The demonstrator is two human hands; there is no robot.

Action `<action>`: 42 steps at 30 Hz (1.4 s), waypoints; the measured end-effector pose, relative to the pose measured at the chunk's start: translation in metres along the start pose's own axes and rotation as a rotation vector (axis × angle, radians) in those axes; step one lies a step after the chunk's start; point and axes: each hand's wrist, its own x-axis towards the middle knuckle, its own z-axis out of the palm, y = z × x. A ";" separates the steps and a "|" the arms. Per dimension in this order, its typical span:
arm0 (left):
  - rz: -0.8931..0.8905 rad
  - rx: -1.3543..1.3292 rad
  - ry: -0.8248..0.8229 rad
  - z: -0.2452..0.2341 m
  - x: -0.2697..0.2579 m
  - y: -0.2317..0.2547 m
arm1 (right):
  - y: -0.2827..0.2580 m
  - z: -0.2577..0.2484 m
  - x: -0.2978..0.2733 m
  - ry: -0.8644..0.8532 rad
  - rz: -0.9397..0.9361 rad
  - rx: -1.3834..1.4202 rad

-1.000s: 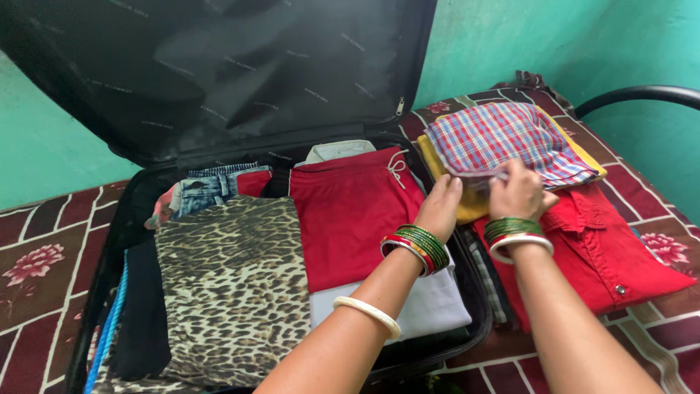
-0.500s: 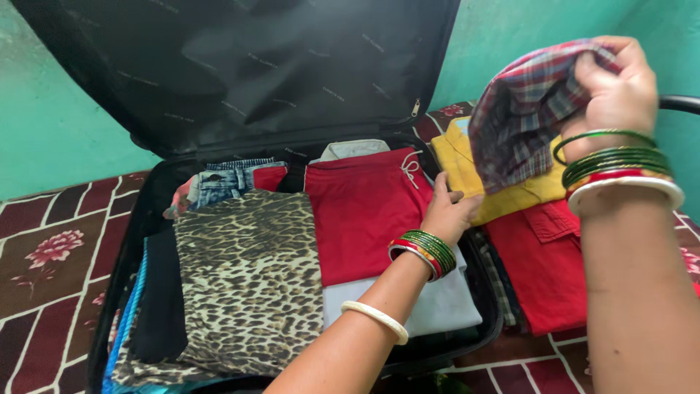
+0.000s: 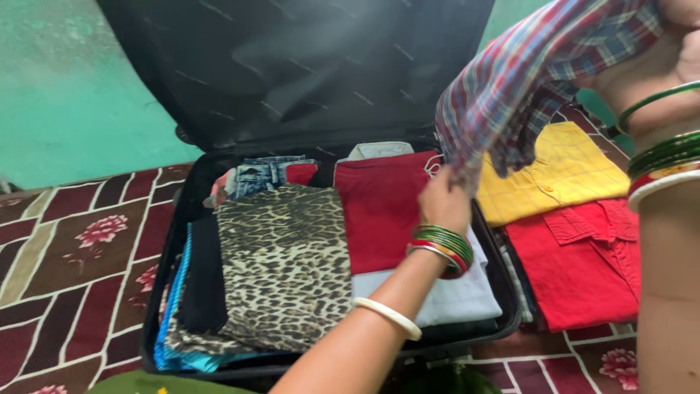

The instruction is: The person packs a suitcase by placing and smoothing various clothing items, including a red garment, a leopard-print fabric, a plaid shirt, and yellow clothing into the luggage one by one.

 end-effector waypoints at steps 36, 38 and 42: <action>0.607 1.015 -0.338 -0.354 -0.101 0.054 | 0.083 0.006 -0.089 -0.419 1.210 -0.355; 0.530 1.000 -0.481 -0.360 -0.107 0.054 | 0.082 0.023 -0.093 -0.390 1.303 -0.422; 0.398 0.868 -0.677 -0.378 -0.100 0.046 | 0.086 0.038 -0.097 -0.441 1.209 -0.401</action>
